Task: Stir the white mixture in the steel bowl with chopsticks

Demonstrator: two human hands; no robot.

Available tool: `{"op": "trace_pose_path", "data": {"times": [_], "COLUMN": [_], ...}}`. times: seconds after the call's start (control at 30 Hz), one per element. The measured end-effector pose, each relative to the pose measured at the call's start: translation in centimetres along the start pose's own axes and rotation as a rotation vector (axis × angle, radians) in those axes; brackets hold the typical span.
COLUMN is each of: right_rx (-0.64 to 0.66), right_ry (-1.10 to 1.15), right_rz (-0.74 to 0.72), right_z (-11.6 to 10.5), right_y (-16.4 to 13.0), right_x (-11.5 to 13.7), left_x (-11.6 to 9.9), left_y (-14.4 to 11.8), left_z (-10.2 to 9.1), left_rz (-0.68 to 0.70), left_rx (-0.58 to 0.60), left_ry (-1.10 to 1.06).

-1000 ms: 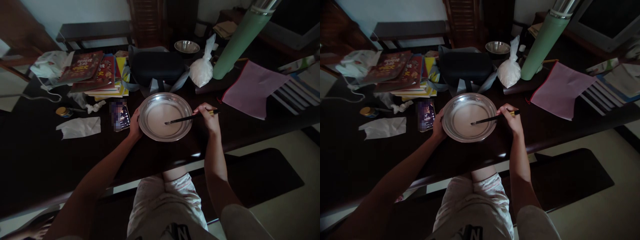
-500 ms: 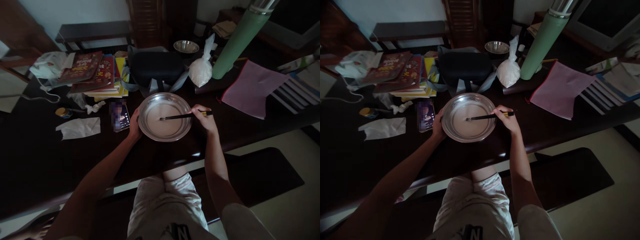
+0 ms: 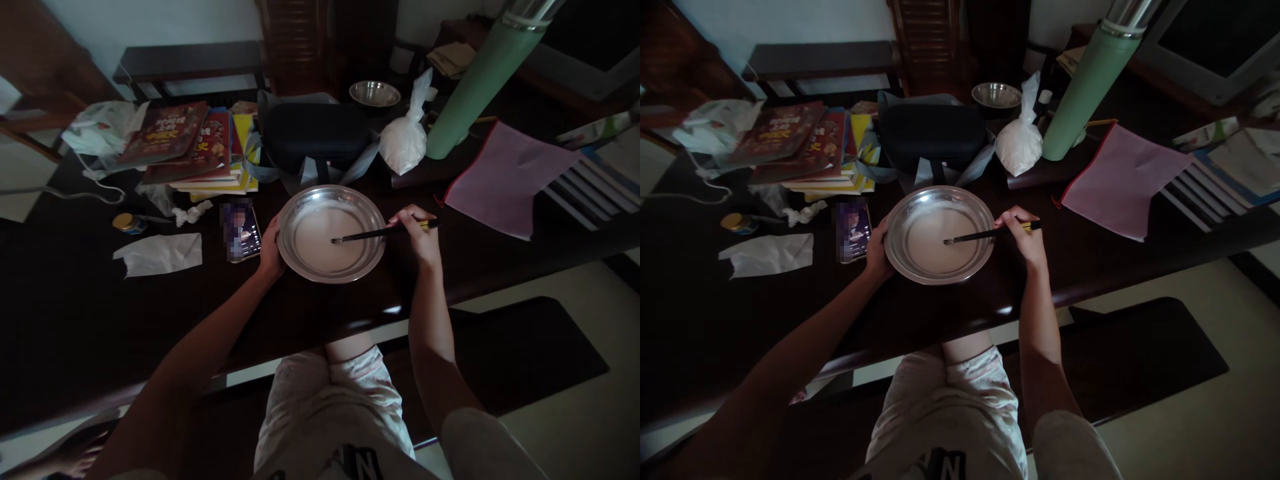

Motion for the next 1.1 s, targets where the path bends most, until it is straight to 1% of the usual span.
{"op": "trace_pose_path", "data": {"times": [0.1, 0.17, 0.23, 0.3, 0.33, 0.37, 0.47, 0.5, 0.57, 0.63, 0.67, 0.7, 0.73, 0.83, 0.87, 0.9, 1.0, 1.03, 1.1], "right_rx": [0.112, 0.144, 0.080, 0.002, -0.007, 0.012, 0.133, 0.146, 0.099, 0.010, -0.013, -0.010, 0.019, 0.137, 0.137, 0.108, -0.017, -0.024, 0.045], "right_ry": [-0.009, -0.034, -0.034, -0.005, 0.011, 0.020, -0.008, -0.026, -0.043, -0.018, 0.004, 0.022, 0.030, -0.008, -0.026, -0.036, -0.004, 0.013, 0.022], "right_rz": [-0.004, -0.031, -0.038, -0.014, -0.002, 0.004, -0.022, -0.038, -0.052, -0.033, -0.014, 0.002, 0.010, -0.024, -0.040, -0.049, -0.021, -0.008, -0.005], "right_z": [0.9, 1.2, 0.7, 0.0, -0.1, 0.0, 1.0, 1.1, 0.8, 0.1, -0.1, -0.1, 0.1, 1.1, 1.1, 0.9, -0.1, -0.2, 0.3], "right_y": [-0.1, -0.1, 0.0, 0.0, 0.0, -0.1, -0.2, -0.2, -0.1, 0.0, 0.0, -0.1, -0.1, -0.2, -0.2, -0.2, -0.1, -0.1, -0.2], "right_x": [0.0, 0.2, 0.2, -0.1, -0.2, -0.3, 0.0, 0.1, 0.3, 0.2, 0.1, 0.0, 0.0, 0.2, 0.3, 0.3, 0.2, 0.1, 0.1], "left_x": [-0.1, -0.1, 0.0, 0.0, 0.0, 0.0, 0.0, 0.0, -0.1, -0.1, -0.1, 0.0, 0.0, 0.1, 0.1, 0.1, 0.0, 0.1, 0.1], "left_y": [-0.1, -0.1, 0.0, 0.0, 0.0, 0.0, 0.0, 0.0, -0.1, 0.0, 0.0, 0.0, 0.1, 0.1, 0.1, 0.1, 0.1, 0.1, 0.1], "left_z": [0.1, 0.0, -0.1, -0.1, -0.1, -0.1, -0.1, -0.1, -0.1, 0.0, -0.1, -0.1, -0.2, -0.3, -0.3, -0.2, -0.2, -0.2, -0.2], "left_rz": [-0.002, -0.004, -0.004, -0.003, 0.000, 0.003, 0.000, 0.001, 0.007, 0.010, 0.006, 0.001, -0.003, -0.008, -0.006, -0.003, 0.005, 0.003, -0.007], "left_rx": [0.000, -0.013, -0.021, -0.022, -0.024, -0.025, -0.026, -0.027, -0.025, -0.019, -0.021, -0.028, -0.035, -0.039, -0.033, -0.027, -0.036, -0.039, -0.038], "left_ry": [0.001, 0.013, 0.024, 0.026, 0.025, 0.024, 0.024, 0.024, 0.024, 0.021, 0.016, 0.010, 0.005, 0.013, 0.019, 0.023, 0.019, 0.016, 0.014]}}
Point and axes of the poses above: each hand's wrist, its own y-axis towards the middle knuckle, its own z-axis out of the palm, x = y × z, the point moved 7 cm from there along y, towards the middle knuckle, and after that the axes turned 5 degrees about -x, right-handed, at the moved point
